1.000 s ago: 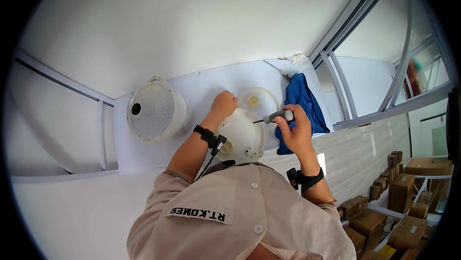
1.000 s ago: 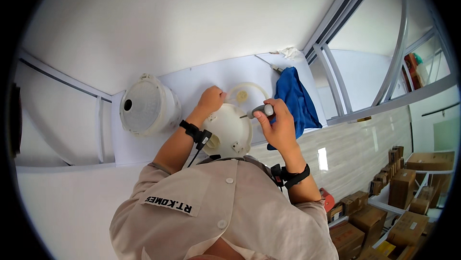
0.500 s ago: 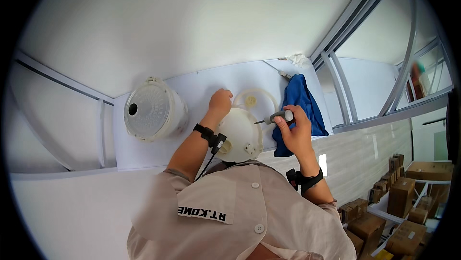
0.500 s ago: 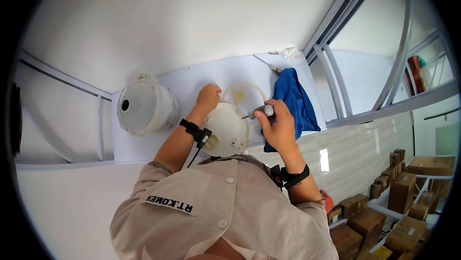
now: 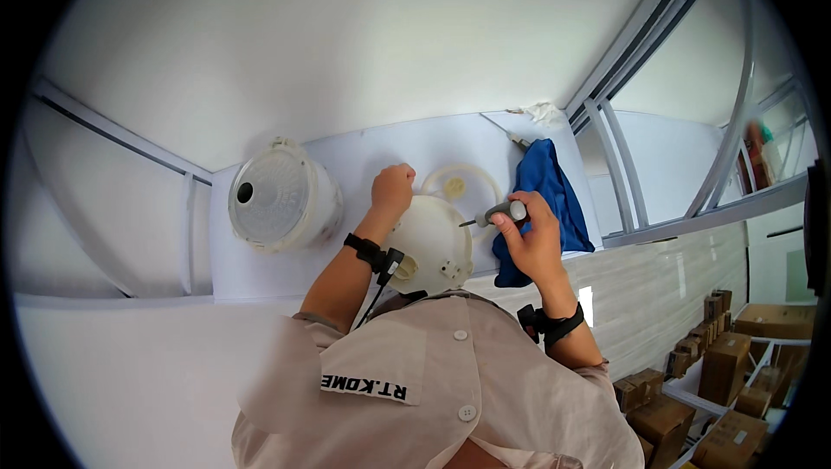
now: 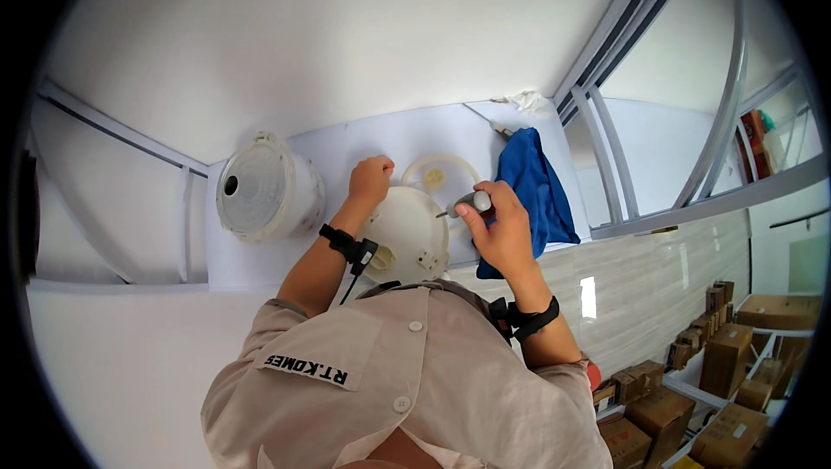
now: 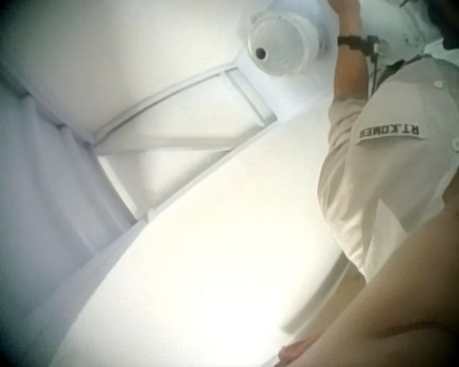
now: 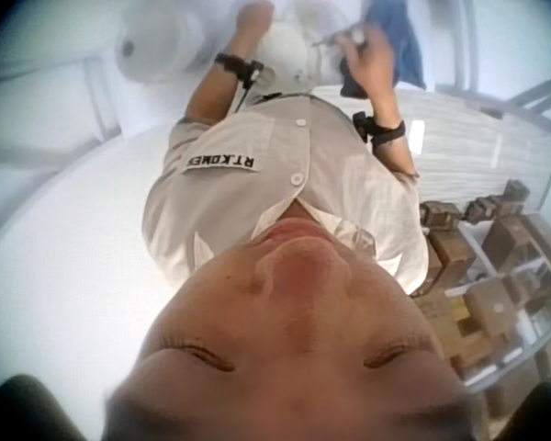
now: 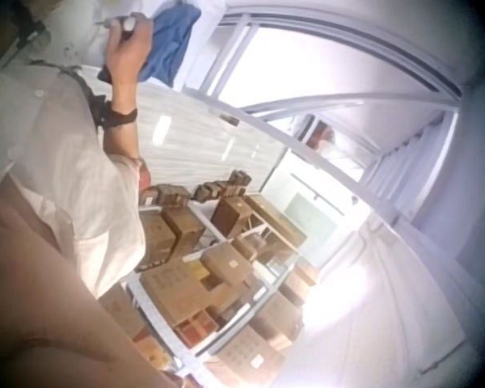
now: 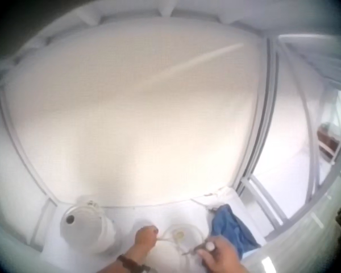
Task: The person uses a screwdriver to fasten screws into a white plastic appliance component on a workbench. They reposition the component and continue tightening screws at different locations.
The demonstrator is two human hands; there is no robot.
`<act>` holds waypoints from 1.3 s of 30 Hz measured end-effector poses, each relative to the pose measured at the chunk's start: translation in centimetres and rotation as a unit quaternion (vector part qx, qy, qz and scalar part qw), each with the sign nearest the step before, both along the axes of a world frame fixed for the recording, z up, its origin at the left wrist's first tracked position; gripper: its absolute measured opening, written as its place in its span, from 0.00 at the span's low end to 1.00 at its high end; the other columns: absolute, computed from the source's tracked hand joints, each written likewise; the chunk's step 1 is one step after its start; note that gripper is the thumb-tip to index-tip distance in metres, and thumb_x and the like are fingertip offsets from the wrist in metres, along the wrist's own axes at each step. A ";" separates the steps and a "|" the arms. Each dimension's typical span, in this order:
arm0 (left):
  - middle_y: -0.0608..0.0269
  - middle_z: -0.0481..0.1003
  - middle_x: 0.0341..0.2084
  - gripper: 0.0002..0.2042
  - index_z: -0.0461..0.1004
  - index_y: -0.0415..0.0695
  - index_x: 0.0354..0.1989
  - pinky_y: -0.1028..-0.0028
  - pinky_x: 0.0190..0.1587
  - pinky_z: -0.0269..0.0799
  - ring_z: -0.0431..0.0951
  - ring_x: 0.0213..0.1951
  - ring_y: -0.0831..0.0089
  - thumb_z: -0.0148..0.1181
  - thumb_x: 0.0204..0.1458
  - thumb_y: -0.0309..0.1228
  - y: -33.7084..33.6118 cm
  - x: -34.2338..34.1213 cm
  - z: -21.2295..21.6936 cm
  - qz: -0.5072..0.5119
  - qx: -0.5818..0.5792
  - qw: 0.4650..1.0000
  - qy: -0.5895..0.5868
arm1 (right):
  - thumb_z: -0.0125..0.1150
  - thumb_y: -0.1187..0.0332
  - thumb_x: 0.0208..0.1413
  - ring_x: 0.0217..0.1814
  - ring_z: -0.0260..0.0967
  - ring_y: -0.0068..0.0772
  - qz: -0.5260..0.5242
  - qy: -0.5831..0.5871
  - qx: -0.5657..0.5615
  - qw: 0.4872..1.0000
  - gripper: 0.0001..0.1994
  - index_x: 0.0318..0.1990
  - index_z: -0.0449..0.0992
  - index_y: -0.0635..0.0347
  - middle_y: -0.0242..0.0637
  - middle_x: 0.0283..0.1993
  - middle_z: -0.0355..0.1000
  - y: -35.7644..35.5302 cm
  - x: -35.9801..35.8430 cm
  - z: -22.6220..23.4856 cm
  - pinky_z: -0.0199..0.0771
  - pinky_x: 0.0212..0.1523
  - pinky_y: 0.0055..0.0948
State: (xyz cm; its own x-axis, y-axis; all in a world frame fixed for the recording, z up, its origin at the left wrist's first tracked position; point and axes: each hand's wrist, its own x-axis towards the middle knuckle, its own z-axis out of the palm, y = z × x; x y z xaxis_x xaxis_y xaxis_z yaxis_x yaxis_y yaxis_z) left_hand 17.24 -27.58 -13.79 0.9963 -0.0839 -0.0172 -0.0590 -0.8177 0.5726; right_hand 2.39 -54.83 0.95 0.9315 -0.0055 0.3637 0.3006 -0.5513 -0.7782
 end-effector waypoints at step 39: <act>0.66 0.80 0.38 0.08 0.78 0.41 0.49 0.76 0.44 0.79 0.79 0.38 0.77 0.61 0.73 0.33 11.0 -11.6 4.7 0.004 -0.635 0.714 0.294 | 0.68 0.66 0.70 0.49 0.76 0.27 -0.026 -0.075 0.322 0.943 0.18 0.60 0.70 0.63 0.39 0.52 0.76 11.0 -5.1 -1.4 0.82 0.47 0.27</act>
State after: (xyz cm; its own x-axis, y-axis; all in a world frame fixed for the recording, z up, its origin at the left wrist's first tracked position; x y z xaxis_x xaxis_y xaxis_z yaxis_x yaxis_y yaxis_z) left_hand 5.67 -16.57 -9.11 0.8484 -0.3987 -0.3483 0.4994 0.3843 0.7765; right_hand -2.76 -43.88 -0.44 0.8622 -0.3146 0.3969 0.4195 0.0044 -0.9078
